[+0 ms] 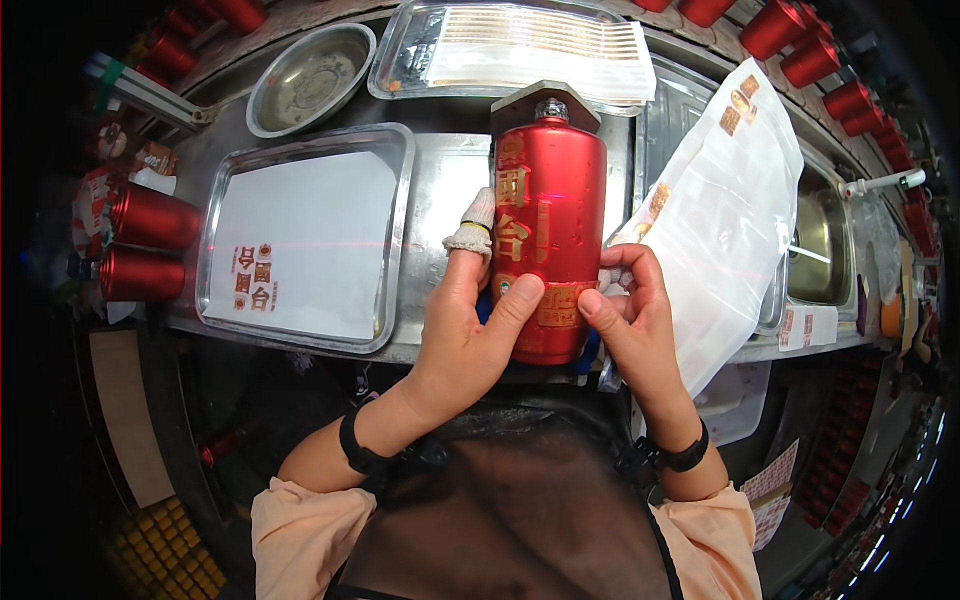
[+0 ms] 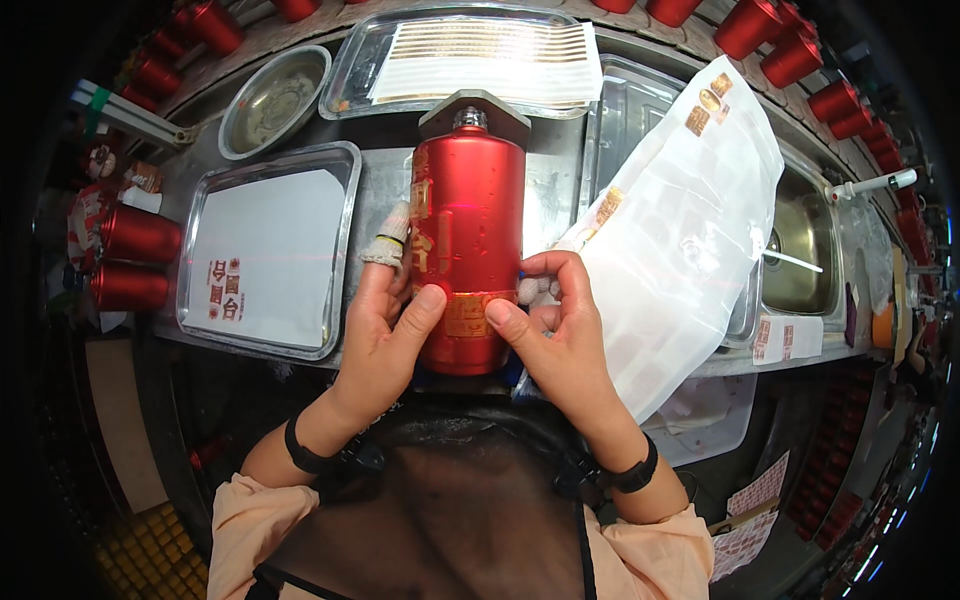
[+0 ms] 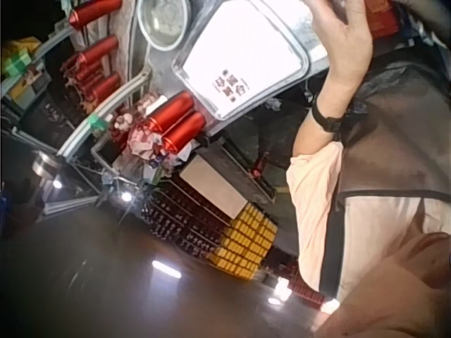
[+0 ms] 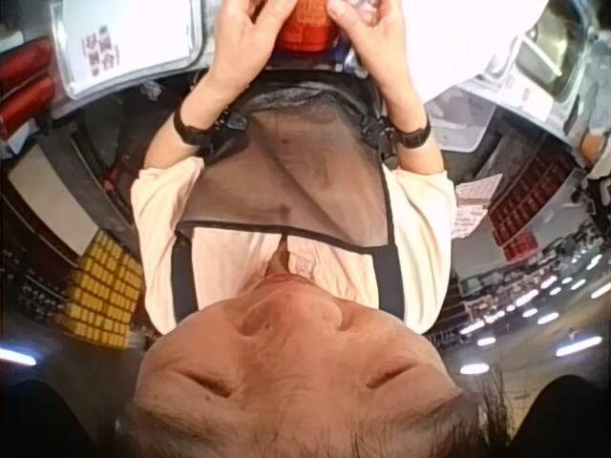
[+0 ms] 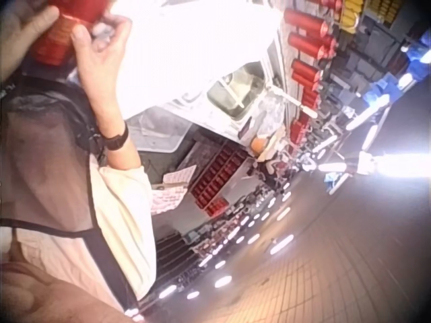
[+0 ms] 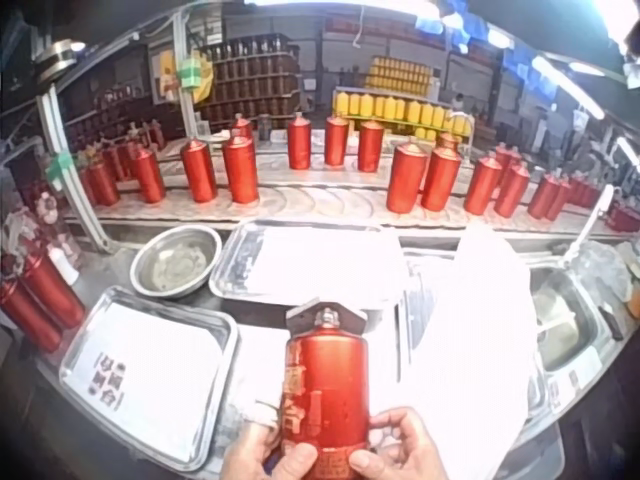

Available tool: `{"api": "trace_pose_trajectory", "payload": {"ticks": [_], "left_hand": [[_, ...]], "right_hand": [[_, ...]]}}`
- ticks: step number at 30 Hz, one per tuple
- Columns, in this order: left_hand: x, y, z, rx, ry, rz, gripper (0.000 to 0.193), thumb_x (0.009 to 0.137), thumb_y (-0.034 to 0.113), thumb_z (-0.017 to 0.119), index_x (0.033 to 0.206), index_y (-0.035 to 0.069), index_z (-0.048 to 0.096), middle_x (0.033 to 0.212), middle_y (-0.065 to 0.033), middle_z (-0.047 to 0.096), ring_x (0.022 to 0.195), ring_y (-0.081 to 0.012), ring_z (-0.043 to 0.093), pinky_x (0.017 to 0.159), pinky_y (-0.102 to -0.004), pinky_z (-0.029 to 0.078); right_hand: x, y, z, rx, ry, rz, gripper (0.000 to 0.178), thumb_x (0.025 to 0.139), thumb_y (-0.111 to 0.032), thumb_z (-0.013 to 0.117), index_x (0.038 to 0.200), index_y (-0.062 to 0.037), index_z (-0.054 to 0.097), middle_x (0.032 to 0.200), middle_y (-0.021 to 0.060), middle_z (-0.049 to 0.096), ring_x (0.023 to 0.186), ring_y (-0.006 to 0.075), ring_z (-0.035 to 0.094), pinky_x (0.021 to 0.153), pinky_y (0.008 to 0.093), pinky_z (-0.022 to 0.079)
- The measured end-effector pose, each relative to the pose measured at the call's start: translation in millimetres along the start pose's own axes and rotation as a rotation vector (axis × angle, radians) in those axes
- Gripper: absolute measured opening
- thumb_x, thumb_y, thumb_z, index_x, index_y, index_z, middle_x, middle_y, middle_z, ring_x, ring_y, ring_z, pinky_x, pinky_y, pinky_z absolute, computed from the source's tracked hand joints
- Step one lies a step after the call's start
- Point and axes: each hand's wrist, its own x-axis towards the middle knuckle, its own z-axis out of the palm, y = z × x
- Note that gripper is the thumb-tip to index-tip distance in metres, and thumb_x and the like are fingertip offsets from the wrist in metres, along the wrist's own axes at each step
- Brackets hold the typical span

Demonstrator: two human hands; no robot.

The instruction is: Applying and smoothing labels onto red liquor bottles using a hand tool.

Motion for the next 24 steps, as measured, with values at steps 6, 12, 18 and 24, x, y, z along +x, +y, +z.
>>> {"api": "trace_pose_trajectory", "payload": {"ticks": [6, 12, 18, 24], "left_hand": [[-2.8, 2.8, -5.7, 0.049, -0.088, -0.007, 0.086, 0.092, 0.016, 0.068, 0.155, -0.005, 0.013, 0.154, -0.02, 0.033, 0.142, -0.0259, 0.037, 0.117, -0.039, 0.028], [-2.6, -4.2, -6.3, 0.117, -0.078, 0.034, 0.09, 0.09, 0.016, 0.069, 0.156, -0.005, 0.011, 0.154, -0.0203, 0.033, 0.143, -0.0272, 0.035, 0.118, -0.0399, 0.026], [-2.3, -5.9, -6.3, 0.11, -0.076, 0.047, 0.087, 0.091, 0.015, 0.067, 0.156, -0.004, 0.011, 0.155, -0.0209, 0.032, 0.143, -0.0276, 0.035, 0.118, -0.0399, 0.026], [-4.2, -2.1, -5.7, 0.087, -0.075, -0.008, 0.086, 0.093, 0.015, 0.065, 0.156, -0.004, 0.01, 0.155, -0.021, 0.03, 0.143, -0.0276, 0.034, 0.118, -0.0396, 0.025]], "right_hand": [[-2.7, -2.2, -1.9, -0.175, -0.003, -0.025, 0.058, 0.081, -0.023, 0.081, 0.121, -0.003, 0.044, 0.082, -0.002, 0.055, 0.054, -0.003, 0.039, 0.049, 0.0157, 0.03], [-2.1, 0.2, 3.0, -0.204, 0.06, -0.032, 0.062, 0.078, -0.026, 0.084, 0.119, -0.0021, 0.045, 0.082, -0.002, 0.054, 0.054, -0.0023, 0.036, 0.049, 0.0163, 0.029], [-1.7, 0.9, 4.5, -0.213, 0.078, -0.062, 0.062, 0.077, -0.027, 0.084, 0.118, -0.0014, 0.045, 0.084, -0.001, 0.055, 0.054, -0.0019, 0.036, 0.049, 0.0167, 0.03], [-1.9, -0.8, 3.2, -0.245, 0.056, -0.046, 0.061, 0.078, -0.025, 0.084, 0.119, -0.0019, 0.044, 0.083, -0.0011, 0.055, 0.054, -0.0021, 0.037, 0.049, 0.0161, 0.03]]}}
